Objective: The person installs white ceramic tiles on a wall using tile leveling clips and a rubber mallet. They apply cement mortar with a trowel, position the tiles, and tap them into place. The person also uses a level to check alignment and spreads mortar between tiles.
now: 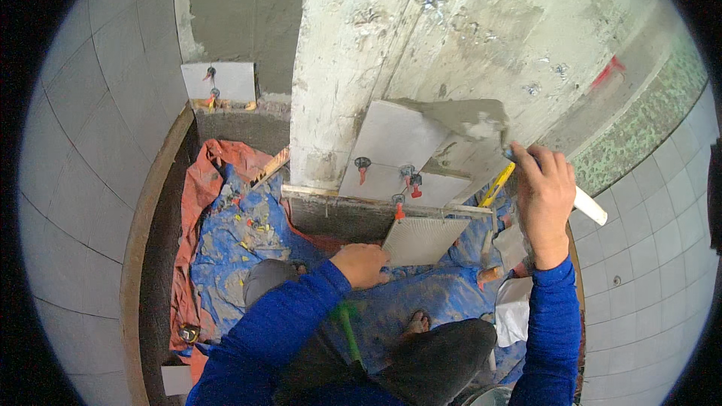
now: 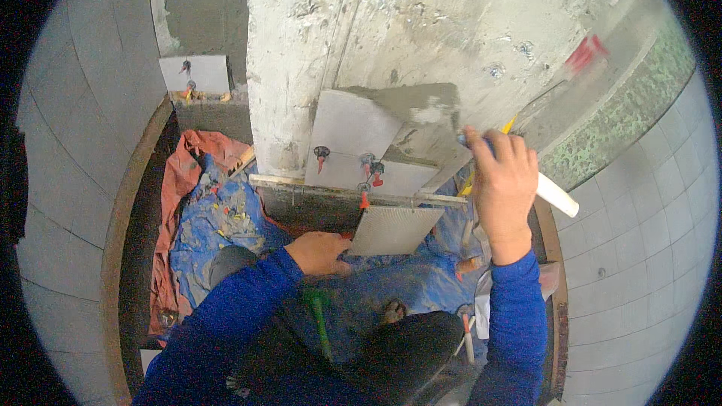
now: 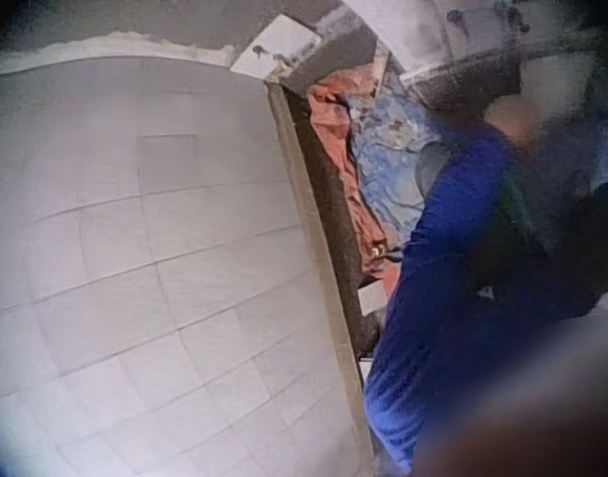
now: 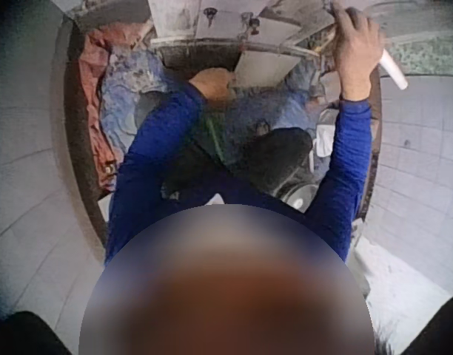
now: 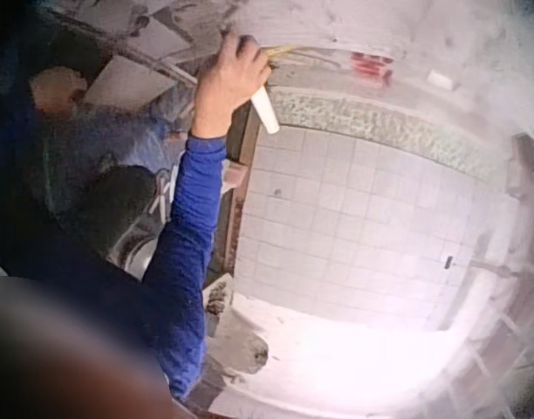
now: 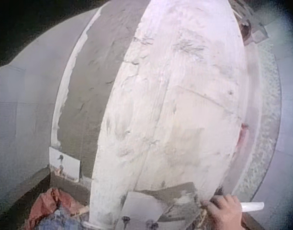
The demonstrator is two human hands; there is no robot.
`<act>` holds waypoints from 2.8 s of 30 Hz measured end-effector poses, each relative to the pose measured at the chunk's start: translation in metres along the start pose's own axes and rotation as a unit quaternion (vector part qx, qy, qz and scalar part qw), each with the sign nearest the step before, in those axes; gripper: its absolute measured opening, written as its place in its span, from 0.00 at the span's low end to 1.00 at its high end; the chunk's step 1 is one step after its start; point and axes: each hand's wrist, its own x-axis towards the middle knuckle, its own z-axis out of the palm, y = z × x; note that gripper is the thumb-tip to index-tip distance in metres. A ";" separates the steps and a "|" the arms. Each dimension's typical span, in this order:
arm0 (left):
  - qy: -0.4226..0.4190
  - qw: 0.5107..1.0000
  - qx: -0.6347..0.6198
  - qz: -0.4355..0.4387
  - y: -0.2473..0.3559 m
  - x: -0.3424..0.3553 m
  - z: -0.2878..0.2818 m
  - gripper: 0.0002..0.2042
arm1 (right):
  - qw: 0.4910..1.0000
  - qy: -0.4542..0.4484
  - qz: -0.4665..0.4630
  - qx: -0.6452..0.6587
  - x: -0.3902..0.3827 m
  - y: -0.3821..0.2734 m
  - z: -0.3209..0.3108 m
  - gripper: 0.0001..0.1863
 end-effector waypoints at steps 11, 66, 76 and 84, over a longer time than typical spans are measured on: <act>0.034 0.999 0.000 0.002 -0.008 -0.021 -0.012 0.23 | 0.906 0.004 0.344 0.248 -0.098 -0.033 -0.003 0.18; -0.030 0.890 -0.453 0.048 0.066 -0.005 0.032 0.22 | 0.738 0.122 0.661 0.066 -0.372 -0.126 -0.232 0.18; -0.081 0.905 -0.416 0.040 0.044 0.052 0.040 0.22 | -0.033 0.021 0.907 -0.420 -0.760 -0.528 -0.452 0.22; -0.127 0.884 -0.448 -0.033 0.078 0.100 0.010 0.22 | 0.029 -0.070 0.969 -0.236 -0.811 -0.514 -0.295 0.29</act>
